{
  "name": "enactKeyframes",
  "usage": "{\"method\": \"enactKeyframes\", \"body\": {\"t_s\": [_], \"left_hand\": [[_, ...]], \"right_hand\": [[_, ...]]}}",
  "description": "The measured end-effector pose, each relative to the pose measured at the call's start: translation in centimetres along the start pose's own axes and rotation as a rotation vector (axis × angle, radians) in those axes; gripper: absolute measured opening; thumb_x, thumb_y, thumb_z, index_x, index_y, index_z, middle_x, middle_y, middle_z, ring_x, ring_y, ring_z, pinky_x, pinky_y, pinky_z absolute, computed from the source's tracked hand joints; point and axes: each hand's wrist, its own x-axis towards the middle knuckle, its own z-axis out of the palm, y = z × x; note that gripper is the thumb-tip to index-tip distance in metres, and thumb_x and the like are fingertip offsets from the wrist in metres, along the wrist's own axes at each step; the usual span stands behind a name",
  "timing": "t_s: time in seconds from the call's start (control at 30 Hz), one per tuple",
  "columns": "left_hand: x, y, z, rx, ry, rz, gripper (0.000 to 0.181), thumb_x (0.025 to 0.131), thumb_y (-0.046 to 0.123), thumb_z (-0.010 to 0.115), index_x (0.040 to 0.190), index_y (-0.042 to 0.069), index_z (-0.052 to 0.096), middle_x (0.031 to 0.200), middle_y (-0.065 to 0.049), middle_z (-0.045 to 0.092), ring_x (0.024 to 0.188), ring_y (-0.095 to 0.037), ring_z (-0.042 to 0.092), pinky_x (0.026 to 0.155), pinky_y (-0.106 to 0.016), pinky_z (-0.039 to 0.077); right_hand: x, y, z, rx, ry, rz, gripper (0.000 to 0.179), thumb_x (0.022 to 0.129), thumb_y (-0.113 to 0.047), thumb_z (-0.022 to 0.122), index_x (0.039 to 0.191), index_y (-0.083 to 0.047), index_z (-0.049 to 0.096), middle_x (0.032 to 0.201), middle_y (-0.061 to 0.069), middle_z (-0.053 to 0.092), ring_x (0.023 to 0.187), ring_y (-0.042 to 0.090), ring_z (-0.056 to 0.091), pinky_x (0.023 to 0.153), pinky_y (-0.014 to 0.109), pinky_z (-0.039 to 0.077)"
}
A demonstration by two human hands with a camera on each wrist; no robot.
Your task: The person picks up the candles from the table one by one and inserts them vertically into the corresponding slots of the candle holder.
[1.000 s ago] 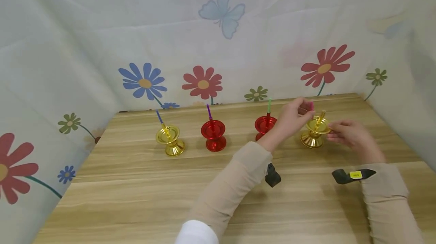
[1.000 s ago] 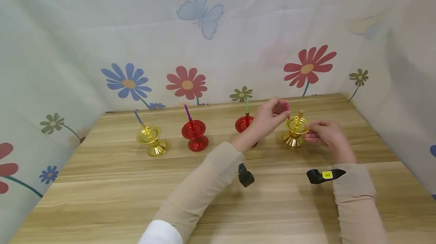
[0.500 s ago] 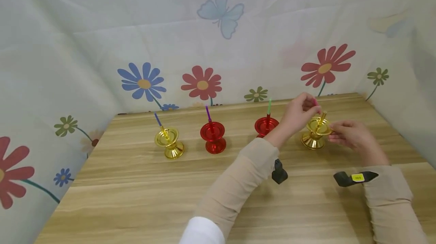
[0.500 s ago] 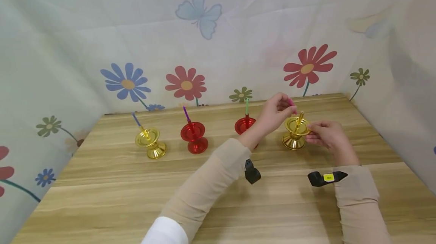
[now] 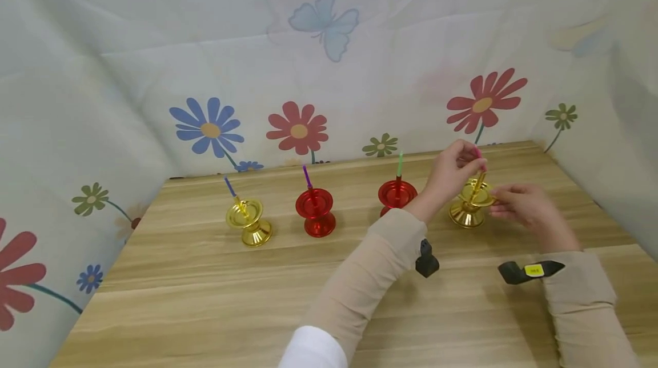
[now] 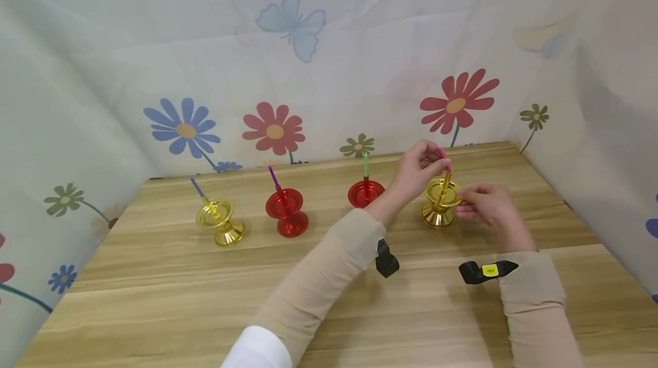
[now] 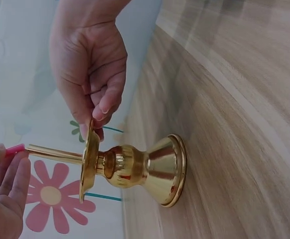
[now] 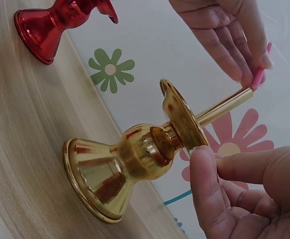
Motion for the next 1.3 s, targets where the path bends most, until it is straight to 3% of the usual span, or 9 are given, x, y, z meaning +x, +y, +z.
{"method": "enactKeyframes", "body": {"t_s": [0.13, 0.2, 0.4, 0.5, 0.7, 0.87, 1.07, 1.17, 1.3], "left_hand": [[0.1, -0.1, 0.0, 0.055, -0.011, 0.01, 0.012, 0.093, 0.015, 0.059, 0.102, 0.006, 0.057, 0.095, -0.004, 0.066, 0.078, 0.0, 0.059, 0.07, -0.005, 0.047], [0.1, 0.1, 0.0, 0.126, -0.031, 0.03, 0.012, 0.094, 0.015, 0.058, 0.103, 0.007, 0.057, 0.096, -0.002, 0.066, 0.079, 0.0, 0.058, 0.07, -0.004, 0.045], [0.6, 1.1, -0.1, 0.557, -0.13, 0.206, 0.02, 0.097, 0.021, 0.053, 0.112, 0.011, 0.061, 0.102, 0.004, 0.067, 0.091, -0.001, 0.06, 0.077, -0.002, 0.042], [0.7, 1.6, -0.2, 0.666, -0.16, 0.262, 0.022, 0.098, 0.022, 0.051, 0.113, 0.011, 0.062, 0.104, 0.004, 0.066, 0.094, -0.003, 0.06, 0.08, -0.004, 0.042], [0.8, 1.9, -0.2, 0.588, -0.168, 0.218, 0.019, 0.097, 0.019, 0.053, 0.11, 0.008, 0.062, 0.099, 0.002, 0.068, 0.084, -0.002, 0.058, 0.073, -0.002, 0.041], [0.7, 1.6, -0.4, 0.633, -0.146, 0.212, 0.022, 0.097, 0.021, 0.054, 0.114, 0.012, 0.063, 0.105, 0.004, 0.069, 0.094, -0.001, 0.061, 0.08, -0.001, 0.042], [0.3, 0.7, -0.9, 0.505, -0.094, 0.179, 0.024, 0.094, 0.019, 0.057, 0.116, 0.01, 0.064, 0.105, 0.002, 0.07, 0.095, -0.003, 0.063, 0.082, 0.0, 0.042], [0.1, 0.8, -1.1, 0.481, -0.094, 0.128, 0.026, 0.094, 0.019, 0.057, 0.118, 0.011, 0.063, 0.106, 0.003, 0.07, 0.094, -0.002, 0.063, 0.079, 0.0, 0.042], [-0.4, 0.8, -1.1, 0.384, -0.095, 0.028, 0.023, 0.094, 0.018, 0.058, 0.116, 0.012, 0.064, 0.106, 0.004, 0.068, 0.088, 0.0, 0.06, 0.075, 0.0, 0.042]], "right_hand": [[0.0, 0.1, 0.0, 0.002, -0.003, -0.001, 0.019, 0.1, -0.009, 0.04, 0.106, 0.006, 0.05, 0.073, -0.006, 0.063, 0.065, 0.004, 0.064, 0.065, 0.02, 0.057], [-0.1, 0.0, 0.0, 0.008, -0.005, 0.0, 0.017, 0.1, -0.009, 0.04, 0.104, 0.004, 0.05, 0.073, -0.006, 0.063, 0.065, 0.004, 0.064, 0.065, 0.02, 0.057], [-0.3, -0.2, 0.0, 0.029, -0.007, 0.001, 0.016, 0.1, -0.009, 0.041, 0.105, 0.004, 0.049, 0.073, -0.005, 0.062, 0.064, 0.005, 0.064, 0.064, 0.02, 0.057], [-0.4, -0.3, 0.0, 0.055, -0.012, 0.003, 0.015, 0.1, -0.009, 0.042, 0.105, 0.004, 0.049, 0.072, -0.005, 0.062, 0.064, 0.006, 0.064, 0.063, 0.02, 0.057], [-0.6, -0.5, 0.2, 0.052, -0.001, 0.012, 0.017, 0.099, -0.009, 0.042, 0.107, 0.005, 0.047, 0.072, -0.005, 0.062, 0.064, 0.005, 0.064, 0.063, 0.019, 0.057], [-0.3, -0.7, 0.6, 0.049, -0.007, 0.015, 0.015, 0.099, -0.01, 0.043, 0.106, 0.003, 0.048, 0.072, -0.005, 0.062, 0.064, 0.005, 0.064, 0.064, 0.019, 0.057], [0.1, -0.8, 1.2, -0.017, -0.017, 0.009, 0.034, 0.101, -0.012, 0.04, 0.12, 0.016, 0.041, 0.073, -0.007, 0.062, 0.065, 0.003, 0.064, 0.065, 0.019, 0.057], [0.2, -0.8, 1.4, -0.044, -0.019, 0.004, 0.038, 0.101, -0.012, 0.039, 0.123, 0.018, 0.037, 0.073, -0.008, 0.062, 0.065, 0.002, 0.064, 0.066, 0.019, 0.057], [0.2, -0.8, 1.5, -0.051, -0.014, 0.004, 0.036, 0.101, -0.012, 0.039, 0.122, 0.017, 0.039, 0.072, -0.009, 0.062, 0.065, 0.002, 0.064, 0.066, 0.019, 0.057]]}}
